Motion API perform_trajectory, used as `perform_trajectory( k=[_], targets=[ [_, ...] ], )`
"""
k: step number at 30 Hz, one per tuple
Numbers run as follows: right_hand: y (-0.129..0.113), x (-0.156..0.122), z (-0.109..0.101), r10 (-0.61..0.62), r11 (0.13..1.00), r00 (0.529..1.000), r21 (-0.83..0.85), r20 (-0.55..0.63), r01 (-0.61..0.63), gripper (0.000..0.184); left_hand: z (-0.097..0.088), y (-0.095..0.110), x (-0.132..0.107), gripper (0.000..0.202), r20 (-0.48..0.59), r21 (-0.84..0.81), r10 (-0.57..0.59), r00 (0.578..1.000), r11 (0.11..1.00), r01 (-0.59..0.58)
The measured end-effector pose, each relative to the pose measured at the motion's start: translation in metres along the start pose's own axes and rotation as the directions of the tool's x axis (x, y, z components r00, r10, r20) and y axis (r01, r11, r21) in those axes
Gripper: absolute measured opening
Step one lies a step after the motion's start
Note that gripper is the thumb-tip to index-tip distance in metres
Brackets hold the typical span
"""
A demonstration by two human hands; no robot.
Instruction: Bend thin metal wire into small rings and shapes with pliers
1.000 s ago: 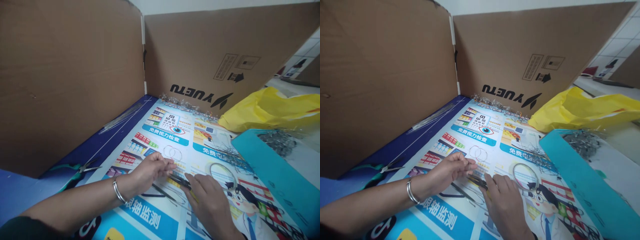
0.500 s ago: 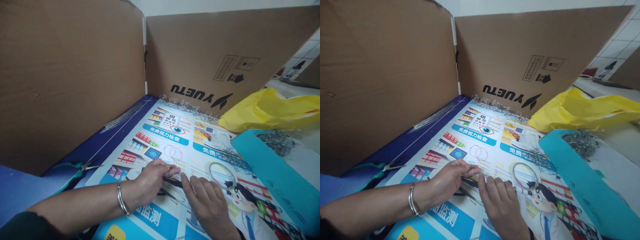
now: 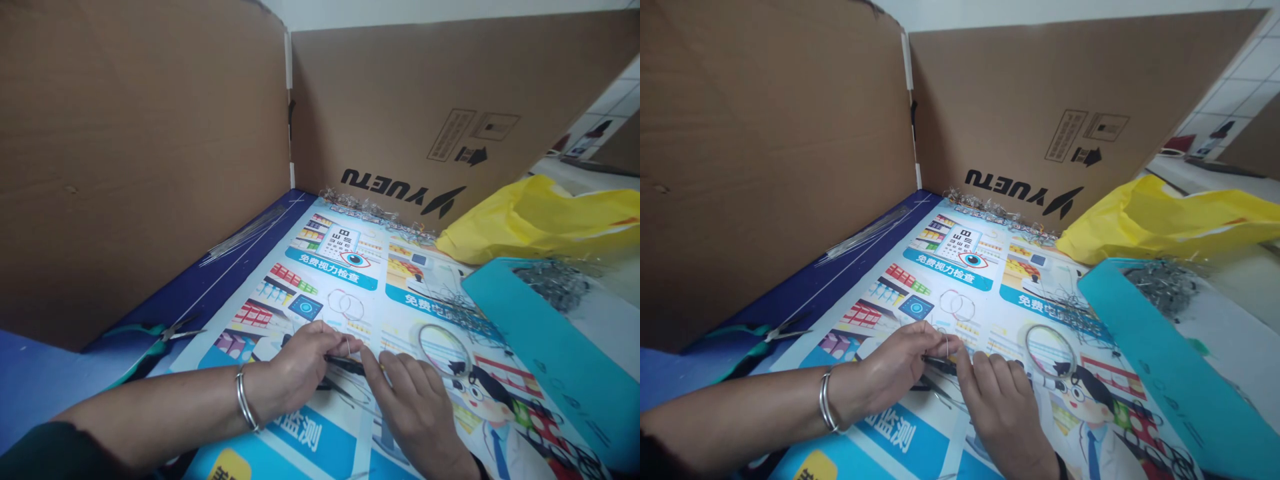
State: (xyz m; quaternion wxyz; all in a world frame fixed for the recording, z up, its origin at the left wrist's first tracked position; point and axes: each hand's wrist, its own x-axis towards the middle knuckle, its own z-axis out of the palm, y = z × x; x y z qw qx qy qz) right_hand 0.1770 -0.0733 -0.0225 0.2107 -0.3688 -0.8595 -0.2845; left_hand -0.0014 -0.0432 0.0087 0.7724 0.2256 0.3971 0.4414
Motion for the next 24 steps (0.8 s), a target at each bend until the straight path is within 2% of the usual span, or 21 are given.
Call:
perform_trajectory(
  k=[12, 24],
  targets=[
    [0.0005, -0.0017, -0.0011, -0.019, 1.000, 1.000, -0.007, 0.006, 0.019, 0.030, -0.0003, -0.0011, 0.0006, 0.016, 0.007, -0.022, -0.012, 1.000, 1.000, 0.012],
    [-0.0003, -0.0018, 0.0027, 0.012, 1.000, 1.000, 0.016, -0.001, -0.012, 0.028, -0.0011, -0.0020, 0.0006, 0.018, -0.009, -0.019, -0.012, 1.000, 1.000, 0.011]
  ],
)
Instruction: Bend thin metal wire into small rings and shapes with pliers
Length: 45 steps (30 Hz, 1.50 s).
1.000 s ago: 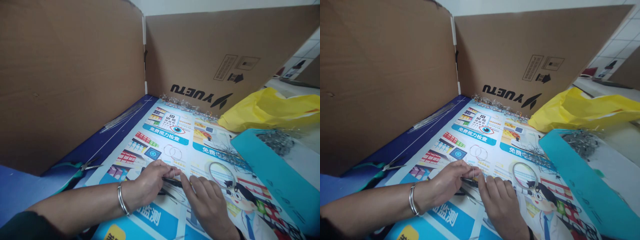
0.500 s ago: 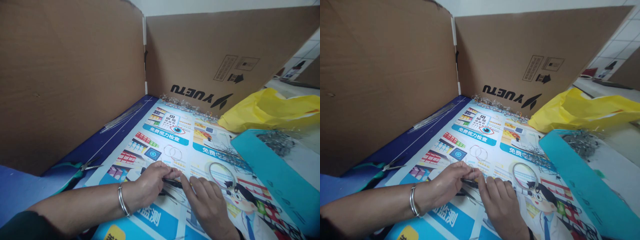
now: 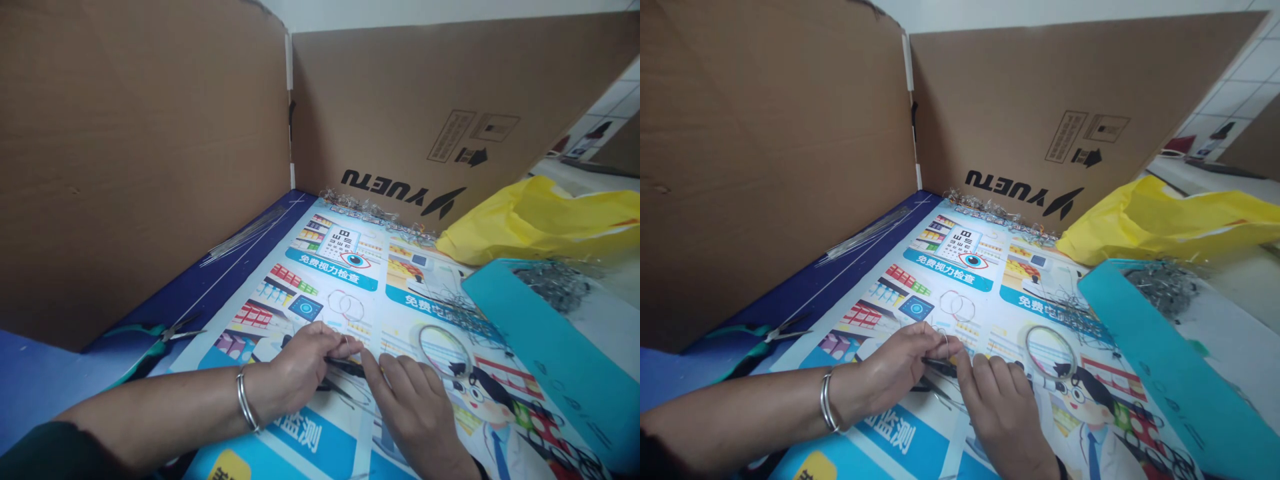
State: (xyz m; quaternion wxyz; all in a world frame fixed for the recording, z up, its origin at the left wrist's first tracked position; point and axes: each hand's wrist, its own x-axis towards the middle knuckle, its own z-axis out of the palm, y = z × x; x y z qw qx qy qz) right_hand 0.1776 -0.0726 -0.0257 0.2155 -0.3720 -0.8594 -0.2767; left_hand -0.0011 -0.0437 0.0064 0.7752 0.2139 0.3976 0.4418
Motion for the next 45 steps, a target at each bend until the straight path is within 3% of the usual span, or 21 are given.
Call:
perform_trajectory(
  k=[7, 12, 18, 24, 28, 33, 35, 40, 45],
  targets=[
    [-0.004, -0.003, 0.001, 0.080, 0.996, 0.996, 0.023, 0.043, -0.081, 0.024, -0.007, -0.003, 0.001, 0.022, 0.114, 0.089, 0.116, 0.987, 0.988, -0.126],
    [-0.007, -0.003, 0.002, 0.138, 0.978, 0.987, 0.145, 0.078, -0.148, 0.020, -0.012, -0.004, 0.000, 0.019, 0.269, 0.225, 0.210, 0.940, 0.935, -0.273],
    [-0.003, -0.012, 0.010, 0.157, 0.929, 0.980, 0.319, 0.125, -0.189, 0.021, -0.016, -0.002, -0.002, 0.015, 0.402, 0.412, 0.239, 0.884, 0.815, -0.408],
    [-0.003, -0.020, 0.022, 0.148, 0.922, 0.977, 0.338, 0.152, -0.192, 0.018, -0.016, -0.004, 0.000, 0.014, 0.400, 0.536, 0.244, 0.884, 0.720, -0.441],
    [-0.006, -0.019, 0.028, 0.190, 0.911, 0.968, 0.339, 0.162, -0.235, 0.020, -0.011, 0.012, 0.006, 0.012, 0.400, 0.576, 0.253, 0.881, 0.678, -0.457],
    [-0.007, -0.019, 0.030, 0.203, 0.904, 0.961, 0.342, 0.189, -0.258, 0.023, -0.036, 0.059, 0.045, 0.010, 0.305, 0.764, 0.442, 0.844, 0.415, -0.493],
    [-0.008, -0.020, 0.030, 0.204, 0.908, 0.964, 0.335, 0.169, -0.251, 0.022, -0.053, 0.073, 0.067, 0.011, 0.266, 0.888, 0.495, 0.828, 0.209, -0.410],
    [-0.009, -0.022, 0.033, 0.195, 0.915, 0.969, 0.329, 0.150, -0.235, 0.022, -0.080, 0.080, 0.102, 0.014, 0.252, 0.940, 0.541, 0.802, 0.061, -0.337],
    [-0.007, -0.025, 0.035, 0.191, 0.922, 0.969, 0.309, 0.158, -0.232, 0.023, -0.089, 0.089, 0.101, 0.014, 0.307, 0.951, 0.499, 0.810, -0.121, -0.286]
  ],
)
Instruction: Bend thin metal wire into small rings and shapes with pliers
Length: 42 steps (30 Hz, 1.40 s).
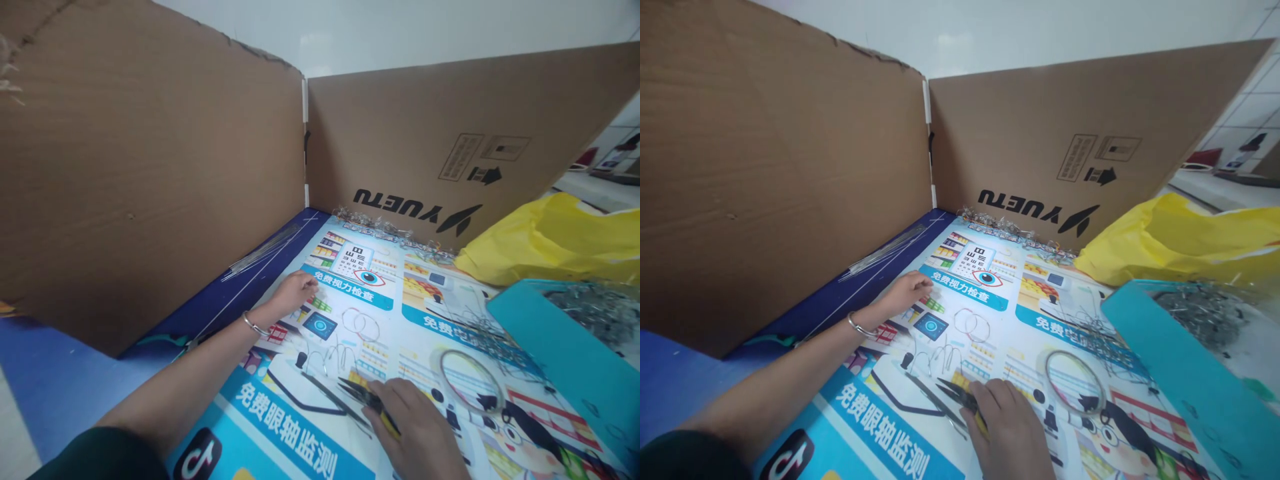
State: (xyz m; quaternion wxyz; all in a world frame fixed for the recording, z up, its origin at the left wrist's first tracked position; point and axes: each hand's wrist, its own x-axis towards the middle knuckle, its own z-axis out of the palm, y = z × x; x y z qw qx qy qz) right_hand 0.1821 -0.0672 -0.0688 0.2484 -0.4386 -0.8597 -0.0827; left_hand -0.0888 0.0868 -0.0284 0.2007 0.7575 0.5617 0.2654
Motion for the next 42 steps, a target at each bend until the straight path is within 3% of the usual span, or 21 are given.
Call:
perform_trajectory(
  k=[4, 7, 16, 26, 32, 42],
  targets=[
    [0.001, -0.001, 0.000, -0.008, 1.000, 1.000, -0.009, -0.007, 0.008, 0.023, -0.026, -0.009, -0.004, 0.014, 0.080, 0.183, 0.012, 0.997, 0.983, -0.027],
    [0.001, -0.002, 0.000, -0.017, 1.000, 1.000, -0.011, -0.017, 0.017, 0.024, -0.035, -0.014, -0.008, 0.012, 0.153, 0.301, 0.007, 0.988, 0.952, -0.054],
    [0.001, -0.001, -0.001, -0.021, 1.000, 0.999, 0.009, -0.041, 0.022, 0.025, -0.020, -0.022, -0.012, 0.021, 0.216, 0.474, -0.004, 0.976, 0.875, -0.101],
    [0.002, -0.001, -0.002, -0.019, 1.000, 1.000, 0.015, -0.002, 0.019, 0.025, -0.028, -0.005, -0.013, 0.028, 0.179, 0.463, -0.037, 0.983, 0.885, -0.051],
    [0.002, 0.000, -0.002, -0.026, 0.999, 1.000, 0.023, -0.013, 0.026, 0.025, -0.032, 0.002, -0.014, 0.020, 0.174, 0.485, -0.026, 0.984, 0.873, -0.063],
    [0.000, 0.001, -0.004, -0.020, 1.000, 1.000, 0.021, -0.022, 0.020, 0.026, -0.012, 0.002, -0.021, 0.026, 0.235, 0.633, -0.046, 0.971, 0.765, -0.117]
  ],
)
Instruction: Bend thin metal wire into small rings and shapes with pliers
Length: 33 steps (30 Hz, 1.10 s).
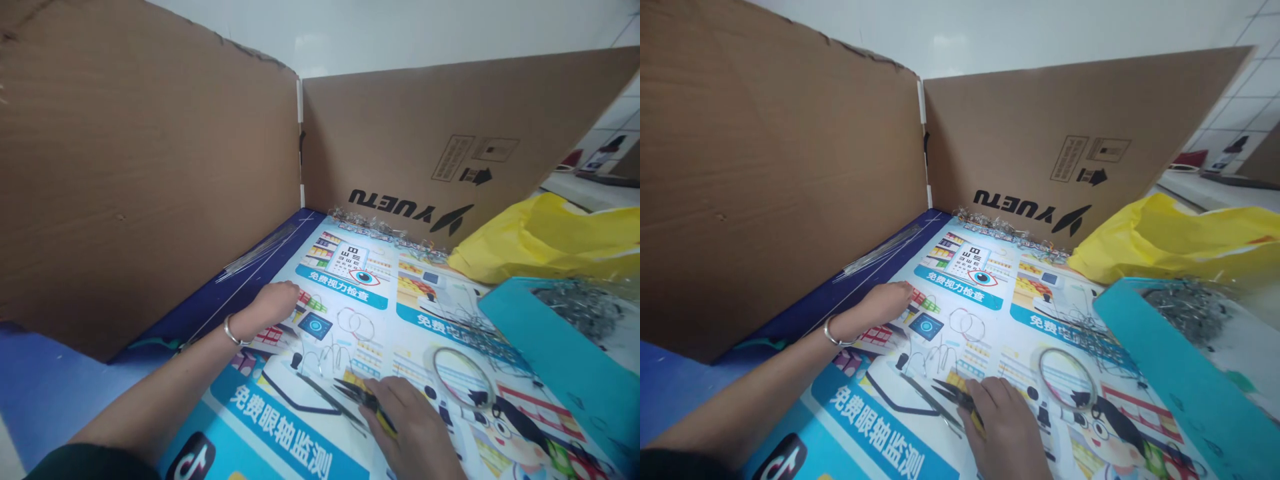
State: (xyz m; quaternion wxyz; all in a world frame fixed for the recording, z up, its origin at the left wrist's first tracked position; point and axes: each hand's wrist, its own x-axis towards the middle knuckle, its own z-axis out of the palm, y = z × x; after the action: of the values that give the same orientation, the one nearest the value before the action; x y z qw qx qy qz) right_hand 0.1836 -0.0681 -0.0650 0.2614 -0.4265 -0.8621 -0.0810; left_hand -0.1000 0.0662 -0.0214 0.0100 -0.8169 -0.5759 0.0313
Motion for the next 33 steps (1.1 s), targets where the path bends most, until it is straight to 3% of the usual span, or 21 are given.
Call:
perform_trajectory(
  k=[19, 33],
  targets=[
    [-0.005, 0.005, -0.004, 0.018, 1.000, 1.000, 0.022, -0.016, -0.017, 0.023, 0.003, -0.004, 0.003, 0.027, -0.033, 0.000, -0.023, 0.999, 1.000, 0.023],
    [-0.004, 0.005, -0.004, -0.001, 1.000, 0.999, -0.009, -0.051, 0.000, 0.023, -0.013, -0.005, 0.000, 0.026, -0.013, -0.017, -0.076, 0.997, 0.997, 0.076]
  ],
)
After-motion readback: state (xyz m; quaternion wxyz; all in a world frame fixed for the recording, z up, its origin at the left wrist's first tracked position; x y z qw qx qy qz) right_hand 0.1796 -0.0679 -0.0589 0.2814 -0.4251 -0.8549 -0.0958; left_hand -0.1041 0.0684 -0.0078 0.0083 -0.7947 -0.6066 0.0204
